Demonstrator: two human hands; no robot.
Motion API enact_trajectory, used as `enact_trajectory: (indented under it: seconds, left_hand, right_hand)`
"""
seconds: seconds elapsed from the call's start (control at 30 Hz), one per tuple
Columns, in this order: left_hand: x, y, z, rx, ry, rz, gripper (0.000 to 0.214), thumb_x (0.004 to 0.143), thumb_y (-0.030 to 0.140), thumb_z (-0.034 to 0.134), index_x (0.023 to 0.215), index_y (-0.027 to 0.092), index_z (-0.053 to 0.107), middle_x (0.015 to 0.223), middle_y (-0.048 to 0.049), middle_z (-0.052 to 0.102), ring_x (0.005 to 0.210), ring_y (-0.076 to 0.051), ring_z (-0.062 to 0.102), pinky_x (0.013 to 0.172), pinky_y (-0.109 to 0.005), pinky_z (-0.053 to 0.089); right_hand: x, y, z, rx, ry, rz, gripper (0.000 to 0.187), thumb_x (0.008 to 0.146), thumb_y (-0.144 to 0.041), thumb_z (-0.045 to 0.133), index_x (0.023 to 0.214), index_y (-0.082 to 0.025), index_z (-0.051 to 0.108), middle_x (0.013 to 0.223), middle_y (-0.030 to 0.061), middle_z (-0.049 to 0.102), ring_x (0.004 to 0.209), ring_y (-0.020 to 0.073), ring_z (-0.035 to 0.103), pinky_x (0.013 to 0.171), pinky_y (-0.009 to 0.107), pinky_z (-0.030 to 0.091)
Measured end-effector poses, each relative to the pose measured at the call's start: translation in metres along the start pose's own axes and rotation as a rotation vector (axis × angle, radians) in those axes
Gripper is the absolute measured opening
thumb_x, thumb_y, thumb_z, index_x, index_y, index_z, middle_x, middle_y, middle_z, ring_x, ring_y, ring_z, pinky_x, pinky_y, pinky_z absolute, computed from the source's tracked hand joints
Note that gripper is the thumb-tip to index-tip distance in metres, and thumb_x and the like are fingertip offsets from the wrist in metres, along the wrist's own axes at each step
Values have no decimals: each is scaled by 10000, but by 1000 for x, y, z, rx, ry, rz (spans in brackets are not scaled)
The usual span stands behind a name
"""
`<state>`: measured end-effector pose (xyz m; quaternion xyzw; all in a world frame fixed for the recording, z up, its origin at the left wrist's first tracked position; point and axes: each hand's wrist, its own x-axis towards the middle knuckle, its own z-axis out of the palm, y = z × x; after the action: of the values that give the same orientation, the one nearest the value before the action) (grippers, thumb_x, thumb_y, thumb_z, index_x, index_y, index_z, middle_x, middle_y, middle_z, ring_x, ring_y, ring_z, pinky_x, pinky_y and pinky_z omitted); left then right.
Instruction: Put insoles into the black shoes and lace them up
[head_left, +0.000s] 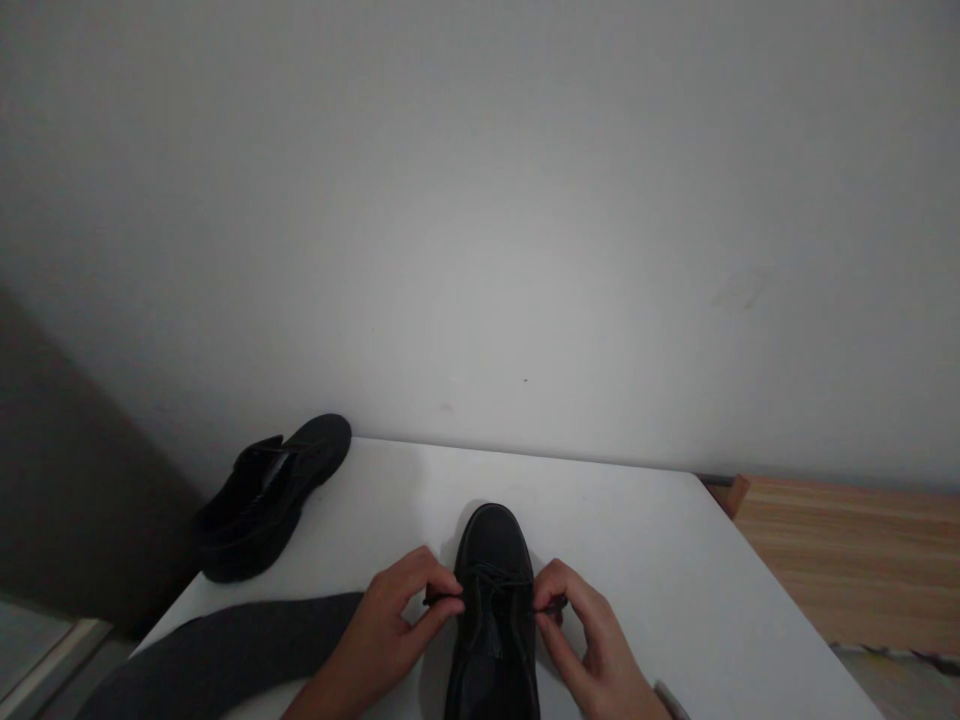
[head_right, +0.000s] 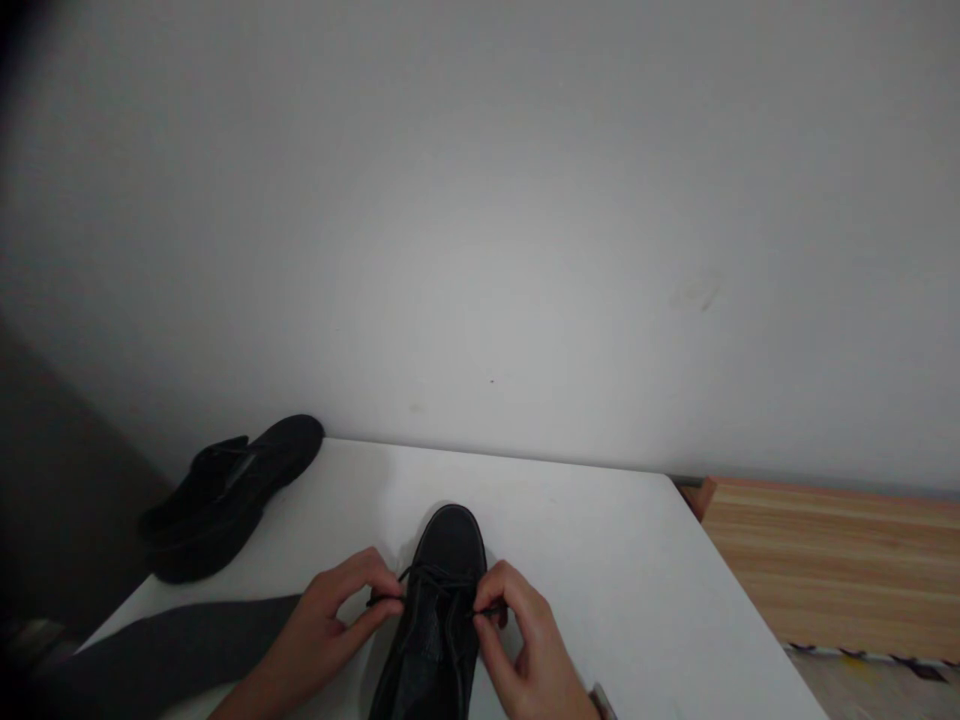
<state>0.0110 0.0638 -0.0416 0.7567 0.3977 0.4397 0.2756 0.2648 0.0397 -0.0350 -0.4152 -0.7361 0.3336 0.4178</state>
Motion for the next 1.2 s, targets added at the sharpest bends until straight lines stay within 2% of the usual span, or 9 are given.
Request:
enact_trajectory:
  seconds: [0.2, 0.47, 0.67, 0.9, 1.03, 1.2]
  left_hand:
    - [4, 1, -2, -5, -22, 63, 87, 903, 265, 696, 836, 218, 726, 780, -39, 692, 752, -182, 651, 685, -263, 509]
    - [3, -1, -1, 22, 9, 93, 101, 897, 292, 709, 845, 235, 775, 799, -50, 658, 767, -187, 633, 666, -266, 505]
    - [6, 2, -1, 1, -27, 104, 128, 918, 298, 682, 861, 228, 772, 782, -42, 679, 741, -174, 642, 662, -255, 515]
    - [4, 15, -3, 109, -50, 183, 208, 985, 302, 575, 918, 197, 742, 795, -54, 694, 756, -175, 642, 658, -248, 518]
    - [-4, 20, -2, 172, -61, 196, 214, 1016, 229, 501, 1018, 214, 715, 819, -44, 706, 763, -169, 655, 668, -240, 529]
    - [-12, 21, 4, 238, 23, 212, 229, 1020, 216, 477, 1086, 215, 696, 828, -43, 720, 733, -148, 693, 661, -207, 559]
  right_hand:
    - [3, -3, -2, 1, -22, -28, 104, 989, -206, 479, 908, -245, 531, 889, 39, 565, 847, 214, 557, 753, 329, 453]
    - [6, 1, -6, -76, 32, -63, 122, 959, -211, 577, 857, -261, 621, 862, 28, 591, 876, 234, 558, 842, 401, 411]
    - [8, 2, -4, -33, 42, -33, 129, 956, -212, 586, 849, -248, 648, 863, 33, 604, 854, 216, 585, 766, 332, 456]
    - [0, -2, 2, -83, 71, -72, 157, 962, -155, 537, 875, -232, 643, 852, 34, 618, 751, 169, 611, 664, 255, 484]
    - [-9, 0, 4, -117, 73, -107, 200, 962, -107, 509, 1000, -250, 643, 911, 45, 655, 848, 182, 659, 738, 254, 529]
    - [-18, -2, 4, -173, 63, -168, 325, 914, -69, 563, 1163, -276, 589, 973, 43, 654, 844, 172, 676, 760, 245, 561]
